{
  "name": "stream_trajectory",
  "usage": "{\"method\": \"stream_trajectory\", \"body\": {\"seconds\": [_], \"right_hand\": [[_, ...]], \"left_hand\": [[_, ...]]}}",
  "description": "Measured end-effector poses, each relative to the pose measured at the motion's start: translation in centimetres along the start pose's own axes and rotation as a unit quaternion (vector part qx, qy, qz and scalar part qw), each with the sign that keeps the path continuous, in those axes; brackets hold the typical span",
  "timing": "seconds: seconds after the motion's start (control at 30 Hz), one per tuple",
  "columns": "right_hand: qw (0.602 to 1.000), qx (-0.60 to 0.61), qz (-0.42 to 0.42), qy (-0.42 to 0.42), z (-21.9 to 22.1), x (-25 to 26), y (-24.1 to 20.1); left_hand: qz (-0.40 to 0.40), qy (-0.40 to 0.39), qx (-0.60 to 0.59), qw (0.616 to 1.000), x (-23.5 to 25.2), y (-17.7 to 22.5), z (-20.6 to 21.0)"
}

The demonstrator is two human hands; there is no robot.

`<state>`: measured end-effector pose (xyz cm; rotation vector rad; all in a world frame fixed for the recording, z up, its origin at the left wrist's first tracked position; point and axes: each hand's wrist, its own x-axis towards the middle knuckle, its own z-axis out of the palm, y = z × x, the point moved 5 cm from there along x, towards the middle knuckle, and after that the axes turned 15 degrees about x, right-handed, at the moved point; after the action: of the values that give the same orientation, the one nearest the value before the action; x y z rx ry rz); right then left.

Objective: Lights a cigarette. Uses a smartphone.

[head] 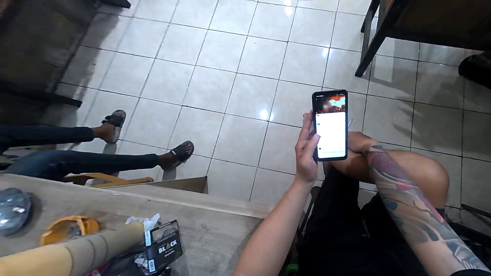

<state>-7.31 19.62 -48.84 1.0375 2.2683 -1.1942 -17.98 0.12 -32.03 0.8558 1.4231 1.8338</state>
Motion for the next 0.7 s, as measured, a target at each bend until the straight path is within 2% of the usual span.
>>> {"method": "stream_trajectory", "body": {"seconds": [0.13, 0.33, 0.43, 0.47, 0.53, 0.57, 0.6, 0.63, 0.67, 0.7], "right_hand": [[1.000, 0.003, 0.007, 0.002, 0.3, 0.6, 0.6], [0.999, 0.026, 0.015, -0.022, -0.8, -1.5, -1.5], [1.000, 0.016, -0.012, 0.007, -1.0, -2.5, -2.2], [1.000, 0.009, 0.007, -0.007, -1.6, -3.5, -3.3], [0.985, -0.011, 0.110, -0.135, -3.3, -5.2, -6.0], [0.982, -0.027, 0.113, -0.147, -3.1, -4.8, -5.6], [0.991, -0.042, 0.070, -0.103, -2.1, -3.5, -3.8], [0.997, -0.038, -0.047, 0.045, -0.1, -1.5, -0.8], [0.992, -0.021, -0.089, 0.088, 0.9, -0.1, 0.9], [0.994, -0.014, -0.082, 0.077, 0.8, -0.2, 0.8]], "left_hand": [[-0.005, 0.004, 0.001, 1.000, -0.1, -0.1, 0.0], [-0.008, 0.000, -0.005, 1.000, -0.2, 0.0, 0.0], [-0.005, -0.004, -0.005, 1.000, -0.2, 0.1, 0.1], [-0.007, -0.004, -0.004, 1.000, -0.1, 0.1, 0.1], [-0.010, -0.004, -0.003, 1.000, -0.1, 0.1, 0.1], [-0.010, -0.003, -0.001, 1.000, -0.1, 0.1, 0.1], [-0.009, -0.006, 0.000, 1.000, -0.1, 0.1, 0.0], [-0.007, -0.007, 0.000, 1.000, -0.1, 0.0, 0.0], [-0.007, -0.004, 0.002, 1.000, -0.1, -0.1, 0.0], [-0.008, -0.003, 0.001, 1.000, -0.1, -0.1, -0.1]]}}
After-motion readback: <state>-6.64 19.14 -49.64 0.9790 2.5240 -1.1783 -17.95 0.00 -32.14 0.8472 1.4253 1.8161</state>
